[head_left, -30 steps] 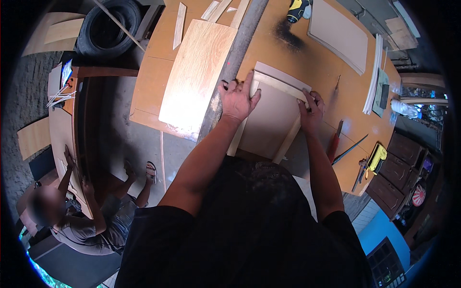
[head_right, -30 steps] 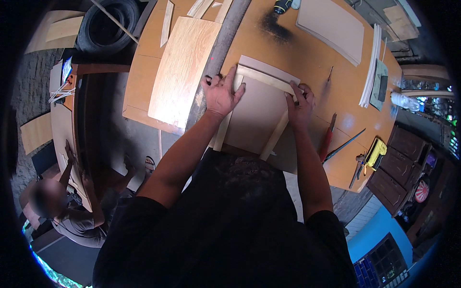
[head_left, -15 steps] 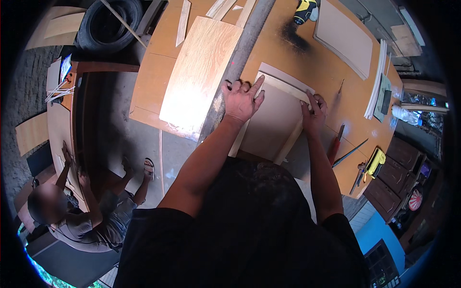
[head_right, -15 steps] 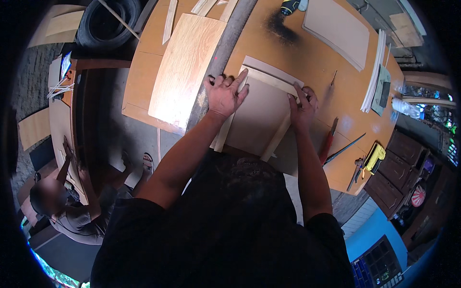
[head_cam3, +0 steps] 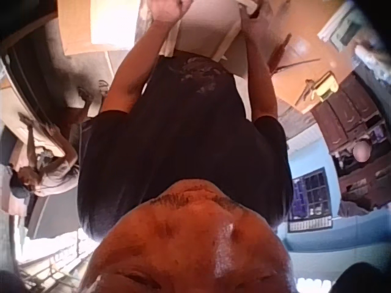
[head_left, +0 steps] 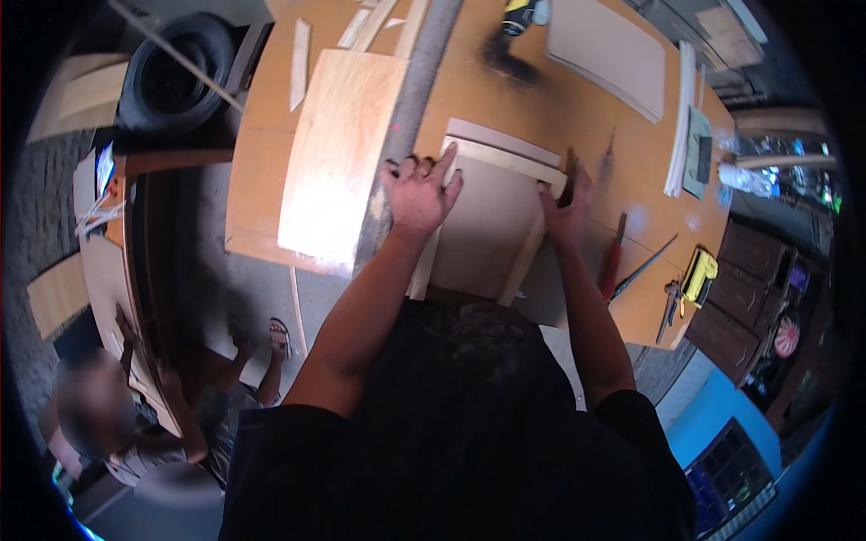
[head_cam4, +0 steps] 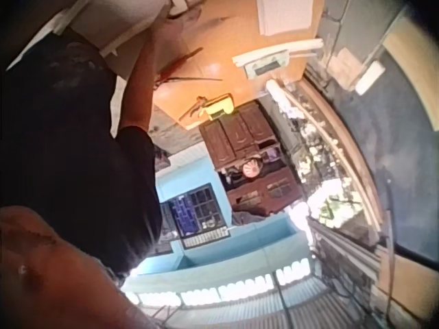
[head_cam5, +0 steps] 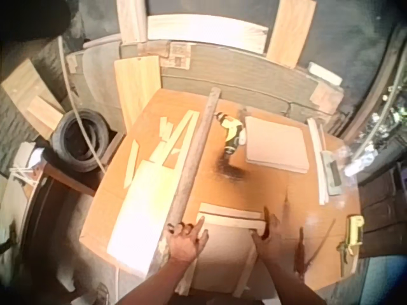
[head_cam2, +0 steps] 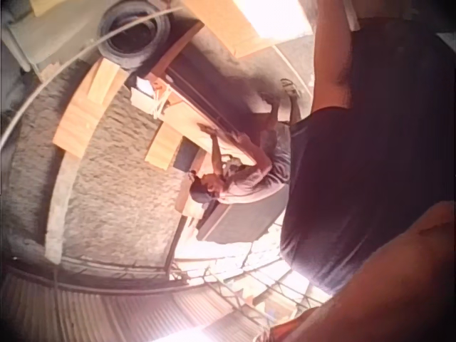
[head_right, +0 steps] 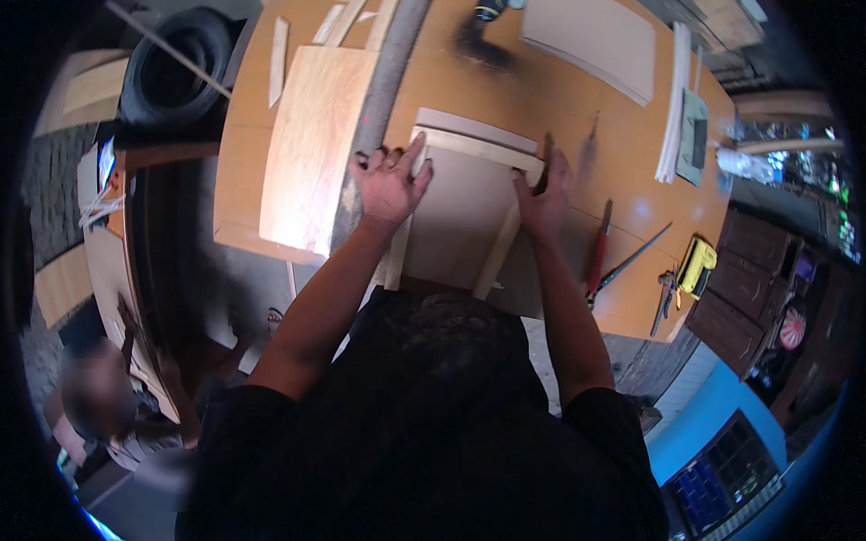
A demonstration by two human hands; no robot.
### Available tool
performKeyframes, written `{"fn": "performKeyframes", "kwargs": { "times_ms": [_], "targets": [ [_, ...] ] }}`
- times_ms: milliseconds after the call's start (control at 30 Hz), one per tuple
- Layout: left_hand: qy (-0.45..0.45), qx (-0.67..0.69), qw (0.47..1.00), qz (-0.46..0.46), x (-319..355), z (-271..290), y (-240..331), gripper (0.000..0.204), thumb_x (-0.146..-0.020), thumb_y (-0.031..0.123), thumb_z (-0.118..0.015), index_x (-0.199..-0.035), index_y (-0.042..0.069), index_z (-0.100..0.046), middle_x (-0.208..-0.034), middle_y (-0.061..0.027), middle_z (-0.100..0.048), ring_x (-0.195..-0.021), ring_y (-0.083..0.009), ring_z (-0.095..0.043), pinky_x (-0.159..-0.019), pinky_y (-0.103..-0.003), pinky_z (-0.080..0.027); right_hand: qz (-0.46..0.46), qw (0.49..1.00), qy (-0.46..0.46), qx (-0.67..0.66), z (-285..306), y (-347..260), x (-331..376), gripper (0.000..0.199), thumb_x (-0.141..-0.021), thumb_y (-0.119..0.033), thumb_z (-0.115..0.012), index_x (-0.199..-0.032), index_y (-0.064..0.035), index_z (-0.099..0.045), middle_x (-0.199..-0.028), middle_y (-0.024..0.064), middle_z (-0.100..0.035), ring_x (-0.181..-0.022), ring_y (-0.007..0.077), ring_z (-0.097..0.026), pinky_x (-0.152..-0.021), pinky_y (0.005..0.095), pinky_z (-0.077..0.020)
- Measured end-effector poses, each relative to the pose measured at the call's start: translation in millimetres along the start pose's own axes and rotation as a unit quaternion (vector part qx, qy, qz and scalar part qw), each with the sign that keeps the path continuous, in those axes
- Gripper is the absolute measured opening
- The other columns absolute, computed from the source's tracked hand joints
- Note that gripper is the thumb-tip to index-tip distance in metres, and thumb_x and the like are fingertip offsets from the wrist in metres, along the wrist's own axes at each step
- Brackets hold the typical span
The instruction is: Assembling a small wooden frame by marking, fitting, and trimming wood pieces on a workbench.
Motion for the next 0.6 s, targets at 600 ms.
{"fn": "performKeyframes", "kwargs": {
  "times_ms": [600],
  "targets": [
    [-0.057,-0.045,0.997,-0.032,2,-4,-7,0.052,-0.09,0.048,-0.061,-0.135,0.021,-0.062,-0.092,-0.0018,-0.071,-0.09,-0.0199,-0.059,-0.097,-0.05,-0.027,-0.135,0.99,0.014,0.04,-6,0,33,0.051,-0.074,-0.037,-0.079,-0.117,-0.0125,-0.067,-0.108,0.007,-0.066,-0.106,0.0299,-0.056,-0.094,0.0515,-0.0374]
  ]
}}
Point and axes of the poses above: each hand's wrist, its own x-axis away from the middle knuckle, its own z-axis out of the back of the hand, y = z × x, the point moved 6 cm from there along -x, towards the middle knuckle
